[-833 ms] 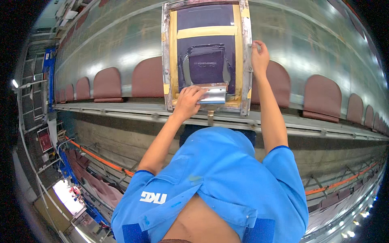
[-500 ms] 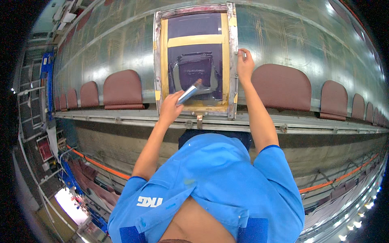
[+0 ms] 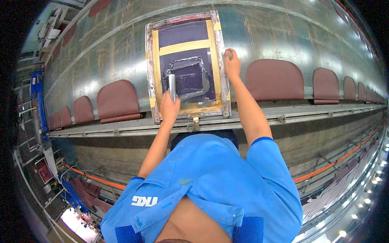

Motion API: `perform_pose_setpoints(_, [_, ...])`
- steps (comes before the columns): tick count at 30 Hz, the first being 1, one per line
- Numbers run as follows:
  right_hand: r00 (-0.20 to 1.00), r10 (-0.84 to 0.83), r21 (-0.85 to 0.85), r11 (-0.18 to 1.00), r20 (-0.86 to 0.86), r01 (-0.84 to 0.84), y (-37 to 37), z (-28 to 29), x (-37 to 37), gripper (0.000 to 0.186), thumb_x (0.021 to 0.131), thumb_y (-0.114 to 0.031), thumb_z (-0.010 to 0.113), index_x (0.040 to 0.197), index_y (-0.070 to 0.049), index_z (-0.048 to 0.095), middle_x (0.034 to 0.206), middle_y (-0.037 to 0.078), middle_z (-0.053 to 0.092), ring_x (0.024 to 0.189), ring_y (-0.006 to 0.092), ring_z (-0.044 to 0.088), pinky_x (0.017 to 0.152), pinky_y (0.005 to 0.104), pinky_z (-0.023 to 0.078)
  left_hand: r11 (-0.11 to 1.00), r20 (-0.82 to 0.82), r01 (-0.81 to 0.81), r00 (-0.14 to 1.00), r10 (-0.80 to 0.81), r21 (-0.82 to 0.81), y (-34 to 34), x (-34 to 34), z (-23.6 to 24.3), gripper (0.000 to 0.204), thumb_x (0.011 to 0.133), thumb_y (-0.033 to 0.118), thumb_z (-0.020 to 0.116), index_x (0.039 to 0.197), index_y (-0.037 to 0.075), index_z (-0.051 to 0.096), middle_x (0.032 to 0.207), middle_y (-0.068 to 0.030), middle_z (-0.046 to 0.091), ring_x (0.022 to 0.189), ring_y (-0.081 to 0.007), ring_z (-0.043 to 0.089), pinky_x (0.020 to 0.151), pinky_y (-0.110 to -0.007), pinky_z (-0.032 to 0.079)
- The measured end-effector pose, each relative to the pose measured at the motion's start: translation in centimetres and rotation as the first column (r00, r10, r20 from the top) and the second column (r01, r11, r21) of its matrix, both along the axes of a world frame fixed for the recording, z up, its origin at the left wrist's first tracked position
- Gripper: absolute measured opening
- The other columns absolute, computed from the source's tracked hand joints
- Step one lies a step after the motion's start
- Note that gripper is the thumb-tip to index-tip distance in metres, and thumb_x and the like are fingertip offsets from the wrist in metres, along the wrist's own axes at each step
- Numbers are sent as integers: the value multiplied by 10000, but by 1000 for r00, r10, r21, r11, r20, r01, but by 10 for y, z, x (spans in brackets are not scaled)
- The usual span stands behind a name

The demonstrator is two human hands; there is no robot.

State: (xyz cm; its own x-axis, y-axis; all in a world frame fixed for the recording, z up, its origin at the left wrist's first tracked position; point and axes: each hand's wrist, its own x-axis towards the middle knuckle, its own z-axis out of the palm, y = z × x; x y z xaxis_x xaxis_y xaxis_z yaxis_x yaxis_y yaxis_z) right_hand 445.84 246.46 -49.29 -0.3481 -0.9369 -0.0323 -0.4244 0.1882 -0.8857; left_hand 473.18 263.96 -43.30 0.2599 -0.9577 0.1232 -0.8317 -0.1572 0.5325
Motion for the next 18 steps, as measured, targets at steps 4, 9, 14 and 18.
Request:
perform_pose_setpoints(4, [950,82,-229,961,-302,-156,-1,-27,-21,395,959,-405,633,1216,-106,666,1090,185,694,1030,372,646,868,458,501,957,-129,179,980,-153,227,-23,1,17,384,819,106,712,1198,56,670,961,-196,710,922,-405,679,821,-466,535])
perform_pose_setpoints(9, [683,531,-94,751,-502,-653,-12,105,53,506,859,-431,757,1250,-120,675,1214,150,664,1187,347,590,971,433,503,819,-121,451,891,-438,355,-144,52,40,376,763,106,751,1138,88,729,975,-204,730,926,-371,709,827,-440,554])
perform_pose_setpoints(14, [382,768,292,575,-514,-764,-76,90,102,392,782,-305,813,1081,-77,700,1019,157,725,996,373,685,850,476,557,669,-315,625,781,-540,402,-240,66,34,386,757,138,808,1114,17,722,776,-72,694,717,-115,607,706,-306,523])
perform_pose_setpoints(18, [529,722,203,658,-447,-725,-38,65,102,298,766,-216,817,989,-64,691,906,176,726,910,393,702,807,488,564,729,-123,584,803,-583,356,-210,55,18,377,740,124,802,1100,40,730,876,-190,731,773,-276,713,744,-365,548])
